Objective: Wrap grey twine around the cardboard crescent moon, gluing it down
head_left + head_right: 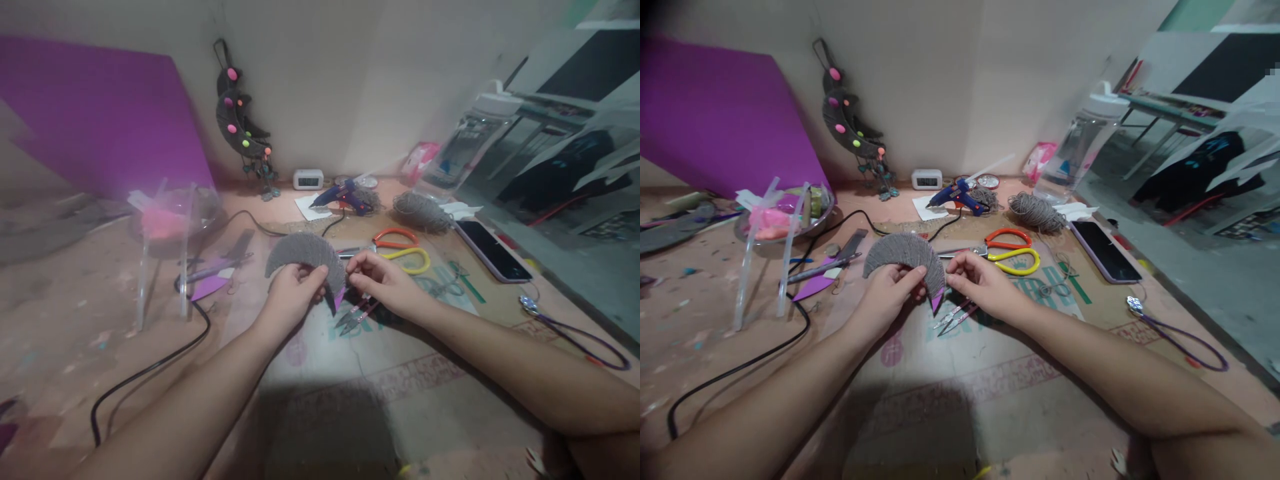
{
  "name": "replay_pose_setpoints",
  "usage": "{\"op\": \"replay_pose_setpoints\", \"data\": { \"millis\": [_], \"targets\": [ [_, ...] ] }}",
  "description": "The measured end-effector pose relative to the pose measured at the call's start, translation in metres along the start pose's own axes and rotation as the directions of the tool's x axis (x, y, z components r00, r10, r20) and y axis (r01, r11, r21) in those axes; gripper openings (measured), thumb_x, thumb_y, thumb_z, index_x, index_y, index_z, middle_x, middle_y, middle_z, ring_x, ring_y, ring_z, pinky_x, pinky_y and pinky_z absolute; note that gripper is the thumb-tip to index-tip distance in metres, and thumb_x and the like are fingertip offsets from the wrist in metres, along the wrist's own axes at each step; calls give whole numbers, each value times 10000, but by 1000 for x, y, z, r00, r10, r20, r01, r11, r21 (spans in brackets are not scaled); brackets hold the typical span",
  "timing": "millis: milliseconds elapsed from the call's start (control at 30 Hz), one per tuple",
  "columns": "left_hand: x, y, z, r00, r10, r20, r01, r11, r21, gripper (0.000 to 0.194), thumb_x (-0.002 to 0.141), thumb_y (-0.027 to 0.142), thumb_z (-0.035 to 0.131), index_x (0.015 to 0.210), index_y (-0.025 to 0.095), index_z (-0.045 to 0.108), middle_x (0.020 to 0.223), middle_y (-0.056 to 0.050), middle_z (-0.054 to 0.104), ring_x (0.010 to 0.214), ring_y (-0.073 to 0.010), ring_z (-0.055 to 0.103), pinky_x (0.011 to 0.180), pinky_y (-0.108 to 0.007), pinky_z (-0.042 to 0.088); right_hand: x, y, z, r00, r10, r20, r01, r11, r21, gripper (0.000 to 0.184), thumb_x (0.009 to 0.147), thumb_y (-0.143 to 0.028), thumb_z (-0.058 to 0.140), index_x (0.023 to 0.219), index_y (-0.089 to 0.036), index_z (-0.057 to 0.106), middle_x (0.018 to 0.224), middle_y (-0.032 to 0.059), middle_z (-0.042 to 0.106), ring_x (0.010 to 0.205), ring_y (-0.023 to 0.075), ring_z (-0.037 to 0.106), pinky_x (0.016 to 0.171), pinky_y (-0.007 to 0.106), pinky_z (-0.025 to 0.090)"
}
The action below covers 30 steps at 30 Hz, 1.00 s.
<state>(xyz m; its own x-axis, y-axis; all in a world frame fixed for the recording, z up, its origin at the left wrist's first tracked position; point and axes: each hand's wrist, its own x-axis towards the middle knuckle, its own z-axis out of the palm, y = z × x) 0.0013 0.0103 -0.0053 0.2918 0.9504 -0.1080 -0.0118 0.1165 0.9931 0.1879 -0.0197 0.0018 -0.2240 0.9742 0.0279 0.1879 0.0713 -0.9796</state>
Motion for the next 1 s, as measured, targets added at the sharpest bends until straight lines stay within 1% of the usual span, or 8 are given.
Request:
{"op": "replay_pose_setpoints", "data": {
  "millis": [133,267,367,533,633,800,900,1000],
  "targets": [
    [-1,0,0,999,32,26,-34,997,67,255,764,361,654,603,172,597,535,2,584,494,-135,533,504,-241,389,0,-2,0,998,59,23,-59,998,1,313,821,-466,652,896,-180,548,727,-34,509,590,86,454,528,220,384],
    [-3,-5,1,996,61,63,-66,995,80,184,776,340,673,716,170,632,602,5,606,544,-139,554,532,-242,407,-2,-4,2,978,182,107,-182,983,-9,369,822,-536,628,810,-179,537,660,-48,471,551,91,486,487,213,412],
    [-3,-10,2,995,83,50,-86,995,53,229,804,390,660,761,174,597,664,-1,616,611,-145,584,588,-248,442,-4,-3,4,987,144,72,-143,989,-22,397,823,-553,621,736,-182,507,625,-57,431,531,81,447,474,204,385],
    [-7,-13,3,985,168,42,-171,984,57,275,813,385,658,765,207,454,774,13,581,722,-141,610,703,-270,471,-4,-2,6,995,103,6,-104,994,22,384,814,-548,629,766,-181,525,610,-61,440,517,76,417,481,209,351],
    [-14,-12,4,965,227,134,-245,959,142,241,807,294,659,930,222,465,848,11,579,777,-144,603,745,-282,479,-4,-3,4,994,110,-15,-109,993,35,381,814,-549,626,756,-188,519,575,-69,437,492,77,416,468,214,348],
    [-22,-14,5,919,282,275,-367,869,333,440,797,190,634,1195,248,457,986,-25,584,892,-171,582,841,-319,463,-3,-2,3,993,107,-54,-104,993,51,403,802,-565,634,733,-196,486,566,-73,444,478,74,429,457,205,355],
    [-21,-17,5,914,278,296,-379,844,379,469,809,164,602,1243,256,451,1014,-34,582,885,-174,572,833,-321,454,-4,-3,5,995,100,-29,-99,994,43,382,817,-550,624,760,-192,505,577,-71,454,481,73,437,460,203,361],
    [-18,-18,6,917,283,279,-371,862,345,419,828,142,557,1223,242,460,1058,-46,578,882,-165,562,830,-307,451,-5,-4,7,994,110,-1,-110,993,38,362,832,-538,613,788,-191,517,583,-67,466,494,80,442,471,208,370]
  ]
}}
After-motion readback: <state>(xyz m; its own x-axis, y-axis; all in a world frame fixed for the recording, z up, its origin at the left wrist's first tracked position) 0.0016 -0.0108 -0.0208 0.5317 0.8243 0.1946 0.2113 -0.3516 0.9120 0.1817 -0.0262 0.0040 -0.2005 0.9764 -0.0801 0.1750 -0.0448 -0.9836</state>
